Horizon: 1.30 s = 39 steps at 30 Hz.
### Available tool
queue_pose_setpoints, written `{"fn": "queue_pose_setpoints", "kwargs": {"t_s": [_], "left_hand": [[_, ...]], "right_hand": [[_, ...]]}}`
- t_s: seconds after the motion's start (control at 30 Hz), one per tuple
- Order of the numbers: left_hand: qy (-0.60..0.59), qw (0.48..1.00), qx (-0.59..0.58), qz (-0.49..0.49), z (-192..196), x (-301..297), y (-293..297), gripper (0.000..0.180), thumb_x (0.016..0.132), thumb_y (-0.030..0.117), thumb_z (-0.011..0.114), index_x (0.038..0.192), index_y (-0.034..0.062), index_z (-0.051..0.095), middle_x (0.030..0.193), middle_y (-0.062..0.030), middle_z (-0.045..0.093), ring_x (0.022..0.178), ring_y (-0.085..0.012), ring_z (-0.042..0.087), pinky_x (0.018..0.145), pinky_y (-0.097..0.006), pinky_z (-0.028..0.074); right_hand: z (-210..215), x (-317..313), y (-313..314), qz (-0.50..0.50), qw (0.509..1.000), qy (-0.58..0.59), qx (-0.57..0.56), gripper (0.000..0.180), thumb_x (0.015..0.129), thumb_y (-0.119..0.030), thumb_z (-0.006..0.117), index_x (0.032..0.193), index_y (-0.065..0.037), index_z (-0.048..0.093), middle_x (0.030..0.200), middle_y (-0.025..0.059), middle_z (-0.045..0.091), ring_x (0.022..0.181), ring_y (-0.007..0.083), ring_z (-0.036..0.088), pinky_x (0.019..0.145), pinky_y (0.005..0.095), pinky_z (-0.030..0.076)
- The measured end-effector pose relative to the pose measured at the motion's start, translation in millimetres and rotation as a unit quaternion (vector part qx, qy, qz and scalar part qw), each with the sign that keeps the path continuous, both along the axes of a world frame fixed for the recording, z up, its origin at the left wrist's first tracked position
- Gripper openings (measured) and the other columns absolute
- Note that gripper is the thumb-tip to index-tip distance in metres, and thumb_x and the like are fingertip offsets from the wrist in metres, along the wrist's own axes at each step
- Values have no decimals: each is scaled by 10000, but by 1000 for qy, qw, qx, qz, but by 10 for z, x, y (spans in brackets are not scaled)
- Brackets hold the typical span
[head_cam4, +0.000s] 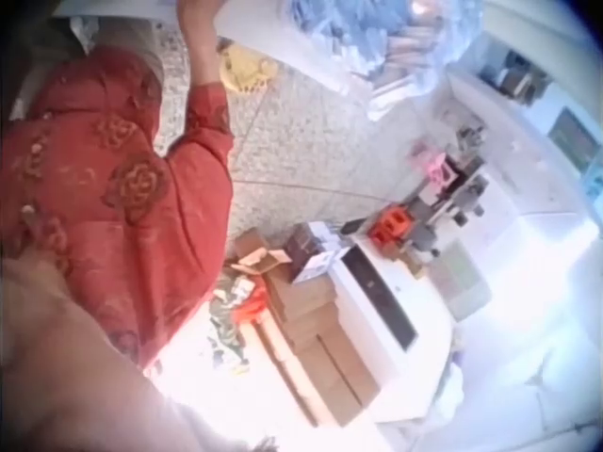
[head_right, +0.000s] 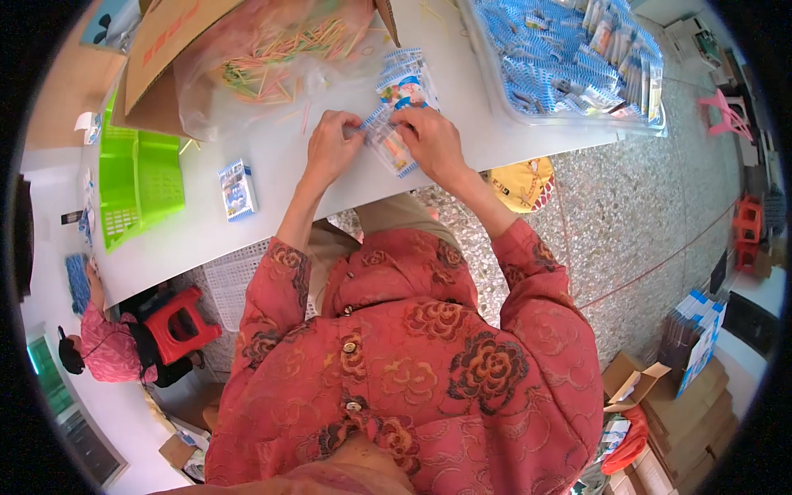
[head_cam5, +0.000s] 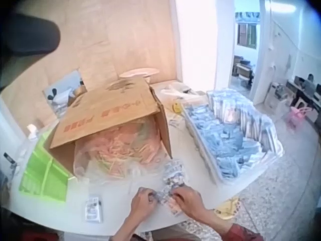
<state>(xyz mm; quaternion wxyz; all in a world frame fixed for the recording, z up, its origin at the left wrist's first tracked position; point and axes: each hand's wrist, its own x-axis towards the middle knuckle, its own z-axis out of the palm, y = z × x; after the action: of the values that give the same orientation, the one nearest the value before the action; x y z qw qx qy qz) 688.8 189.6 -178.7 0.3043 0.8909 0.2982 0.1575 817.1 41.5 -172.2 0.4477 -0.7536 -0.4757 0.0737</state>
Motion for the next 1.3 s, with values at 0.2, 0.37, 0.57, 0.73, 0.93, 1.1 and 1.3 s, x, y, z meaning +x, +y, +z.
{"fn": "queue_pose_setpoints", "kwargs": {"t_s": [0.2, 0.37, 0.57, 0.73, 0.93, 1.1, 1.3], "left_hand": [[-60, 990, -123, -25, 128, 95, -92, 140, 775, 85, 641, 894, 18, 609, 826, -86, 634, 723, -184, 618, 676, -303, 487], [-151, 953, -254, -64, 305, 303, -186, 109, 795, 58, 623, 885, 5, 593, 770, -92, 648, 699, -170, 628, 630, -294, 487], [-163, 971, -166, -50, 225, 559, -151, 117, 794, 51, 628, 896, 5, 593, 789, -80, 635, 673, -154, 611, 625, -285, 483], [-151, 971, -127, 132, 133, 299, -365, 483, 726, 173, 742, 1106, -9, 505, 962, -122, 609, 663, -186, 615, 611, -295, 486], [-92, 980, -156, 87, 112, 369, -591, 773, 669, 240, 785, 1276, 18, 360, 1014, -121, 590, 721, -210, 610, 675, -342, 482], [-60, 983, -150, 91, 106, 405, -587, 808, 650, 248, 789, 1292, 29, 350, 1008, -104, 594, 725, -211, 610, 687, -347, 478], [-64, 981, -156, 92, 52, 420, -559, 808, 630, 249, 794, 1282, 37, 367, 994, -85, 601, 719, -200, 611, 679, -343, 481]], "right_hand": [[-193, -70, -65, -61, 990, 38, 123, 167, 794, -3, 641, 957, -39, 641, 789, 89, 607, 644, 171, 566, 585, 275, 460], [-94, -6, -141, -100, 983, 45, 149, 180, 808, 11, 628, 984, -17, 603, 745, 65, 580, 597, 132, 507, 545, 244, 423], [-157, 137, -48, -109, 984, -9, 143, 197, 815, 3, 622, 1002, -26, 569, 748, 87, 589, 589, 148, 541, 539, 266, 443], [-227, 128, -39, -122, 982, -17, 141, 205, 811, 0, 617, 1004, -41, 560, 765, 93, 598, 602, 175, 578, 548, 293, 467], [-112, 155, 24, -103, 988, -21, 115, 224, 794, -34, 647, 1001, -34, 563, 823, 93, 602, 612, 203, 579, 569, 299, 470], [-138, 487, 215, -171, 968, -98, 153, 384, 828, -188, 644, 1146, -15, 517, 871, 103, 643, 706, 255, 611, 705, 362, 485], [-203, 868, 546, -109, 983, 137, -55, 519, 823, -352, 620, 1202, -20, 492, 961, 184, 652, 870, 345, 631, 764, 386, 485]]}}
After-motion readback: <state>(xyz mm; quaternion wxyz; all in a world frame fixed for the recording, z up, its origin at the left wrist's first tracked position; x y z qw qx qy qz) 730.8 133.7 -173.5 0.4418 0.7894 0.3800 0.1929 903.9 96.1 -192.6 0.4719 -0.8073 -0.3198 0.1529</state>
